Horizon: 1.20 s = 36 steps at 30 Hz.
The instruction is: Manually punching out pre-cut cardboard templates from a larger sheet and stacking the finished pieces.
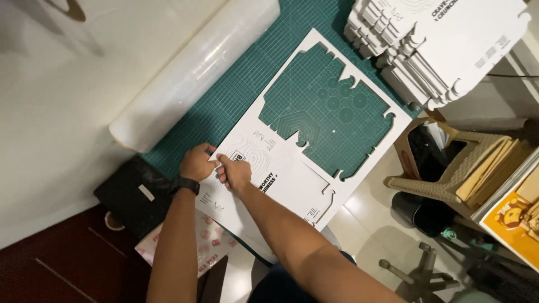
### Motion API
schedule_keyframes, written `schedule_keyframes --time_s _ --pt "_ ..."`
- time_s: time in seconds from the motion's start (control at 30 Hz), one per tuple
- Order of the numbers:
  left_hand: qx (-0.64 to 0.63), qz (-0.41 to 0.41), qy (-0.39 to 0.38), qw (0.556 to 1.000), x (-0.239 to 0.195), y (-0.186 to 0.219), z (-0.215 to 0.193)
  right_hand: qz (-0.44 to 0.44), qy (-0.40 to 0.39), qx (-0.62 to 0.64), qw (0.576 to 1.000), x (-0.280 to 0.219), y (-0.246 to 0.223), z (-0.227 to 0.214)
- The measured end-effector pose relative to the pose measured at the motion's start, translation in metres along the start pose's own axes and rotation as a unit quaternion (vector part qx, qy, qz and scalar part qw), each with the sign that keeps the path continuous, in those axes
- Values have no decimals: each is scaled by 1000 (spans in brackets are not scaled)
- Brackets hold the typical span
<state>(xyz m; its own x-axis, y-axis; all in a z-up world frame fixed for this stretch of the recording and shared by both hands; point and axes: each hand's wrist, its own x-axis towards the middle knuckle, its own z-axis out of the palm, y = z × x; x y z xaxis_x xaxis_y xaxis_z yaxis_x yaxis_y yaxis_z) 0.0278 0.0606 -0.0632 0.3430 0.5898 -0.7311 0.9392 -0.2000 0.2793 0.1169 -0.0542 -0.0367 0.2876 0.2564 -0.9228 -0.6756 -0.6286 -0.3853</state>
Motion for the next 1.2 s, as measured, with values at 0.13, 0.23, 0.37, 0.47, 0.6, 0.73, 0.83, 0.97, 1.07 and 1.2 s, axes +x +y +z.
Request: schedule_keyframes --time_s 0.13,0.23,0.37,0.47,0.6,0.73,0.83,0.97,1.07,1.2 --pt "53 9 11 999 -1 14 -7 -13 19 1 1000 -6 -2 2" --pt "75 21 13 997 -2 19 -10 -15 25 18 999 -13 -5 0" --pt "91 21 15 996 -8 23 -12 -20 43 59 997 -20 -11 1" --pt "86 47 33 995 -15 27 -15 -22 47 75 996 -15 -9 2" --pt "44 63 66 995 -13 25 -9 -21 45 81 995 -8 -8 1" --pt "67 88 66 992 -10 18 -6 -17 29 81 996 -19 -11 -3" --pt "87 104 75 988 -4 17 -2 -17 26 91 995 -15 -9 -3" --pt "98 96 100 986 8 12 7 -46 39 99 993 -11 -6 1" --pt "95 98 82 987 11 10 7 -33 50 115 992 -2 0 5" --pt "93 88 82 988 7 13 10 -33 55 108 992 -5 -3 4"
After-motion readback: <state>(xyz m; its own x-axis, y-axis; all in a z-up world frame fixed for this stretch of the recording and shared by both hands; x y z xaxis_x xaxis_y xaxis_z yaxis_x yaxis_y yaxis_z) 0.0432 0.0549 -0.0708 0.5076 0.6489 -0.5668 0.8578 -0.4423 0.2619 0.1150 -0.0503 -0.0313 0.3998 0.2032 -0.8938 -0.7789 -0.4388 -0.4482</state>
